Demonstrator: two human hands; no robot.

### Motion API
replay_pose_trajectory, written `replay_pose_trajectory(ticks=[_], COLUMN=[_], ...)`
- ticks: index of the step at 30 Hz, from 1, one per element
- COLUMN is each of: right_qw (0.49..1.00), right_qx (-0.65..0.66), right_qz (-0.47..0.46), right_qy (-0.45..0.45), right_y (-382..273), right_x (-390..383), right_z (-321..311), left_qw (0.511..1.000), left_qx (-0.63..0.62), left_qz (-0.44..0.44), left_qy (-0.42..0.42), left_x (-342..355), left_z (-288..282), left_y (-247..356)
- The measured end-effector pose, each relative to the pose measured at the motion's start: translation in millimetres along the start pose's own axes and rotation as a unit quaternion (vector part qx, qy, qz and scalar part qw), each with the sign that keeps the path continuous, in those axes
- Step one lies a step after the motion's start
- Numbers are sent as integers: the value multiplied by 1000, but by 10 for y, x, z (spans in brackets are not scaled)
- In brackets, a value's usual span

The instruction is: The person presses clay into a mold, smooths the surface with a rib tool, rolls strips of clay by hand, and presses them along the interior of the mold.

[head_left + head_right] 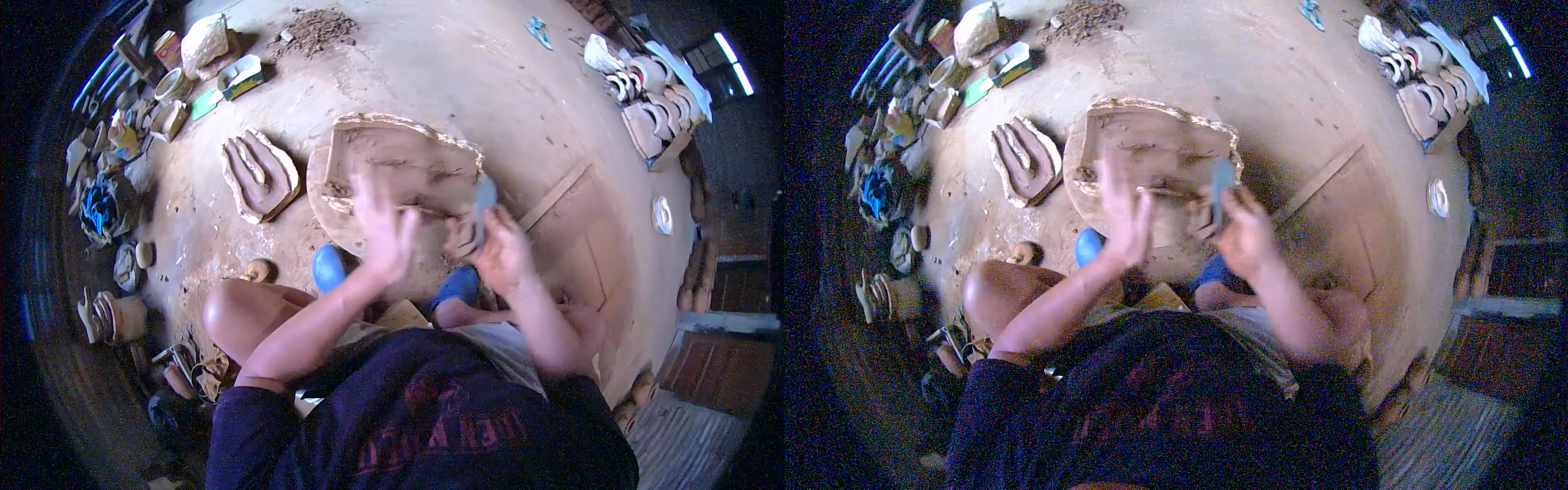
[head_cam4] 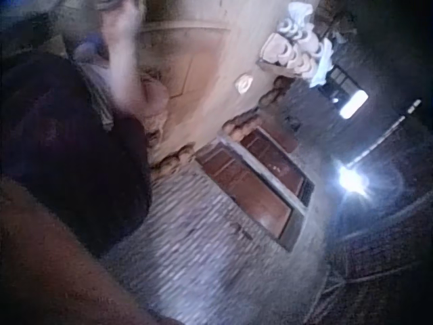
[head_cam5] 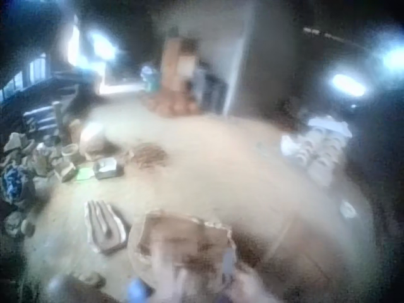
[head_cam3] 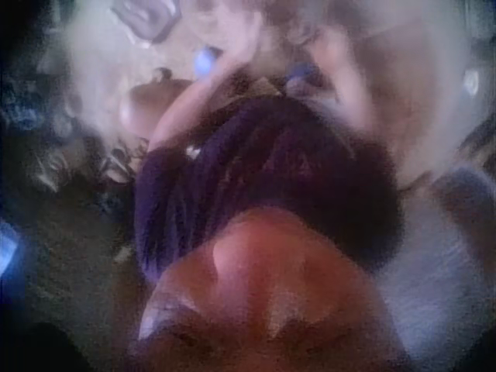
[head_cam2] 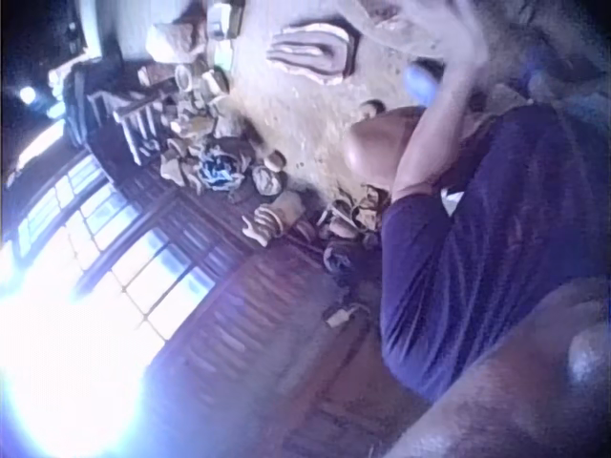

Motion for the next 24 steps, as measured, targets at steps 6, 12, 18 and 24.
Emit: replay_pose_trajectory(ticks=[6, 12, 18, 24], right_qw=[895, 601, 902, 890], right_qx=[-303, -728, -396, -451], right_qz=[-218, -53, -108, -52], right_qy=[245, 325, 134, -43], right_y=[-1614, -2111, -1283, -166], right_x=[-49, -386, 805, 1938], right_z=[-1952, -3293, -1162, 479], left_qw=[930, 941, 943, 954], left_qx=[-116, -72, -69, -186], left_qz=[-332, -310, -296, -232], left_qy=[106, 111, 138, 50], left_x=[329, 553, 740, 36], left_z=[229, 458, 220, 439], left_y=[-1341, -1502, -1582, -714])
Point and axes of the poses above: each hand's wrist, its own x-axis towards the middle knuckle, its own z-axis out of the palm, y = z × x, the point moved 2 cm from there along x, towards the middle knuckle, and after that the axes turned 13 degrees about x, right-handed, at the moved point
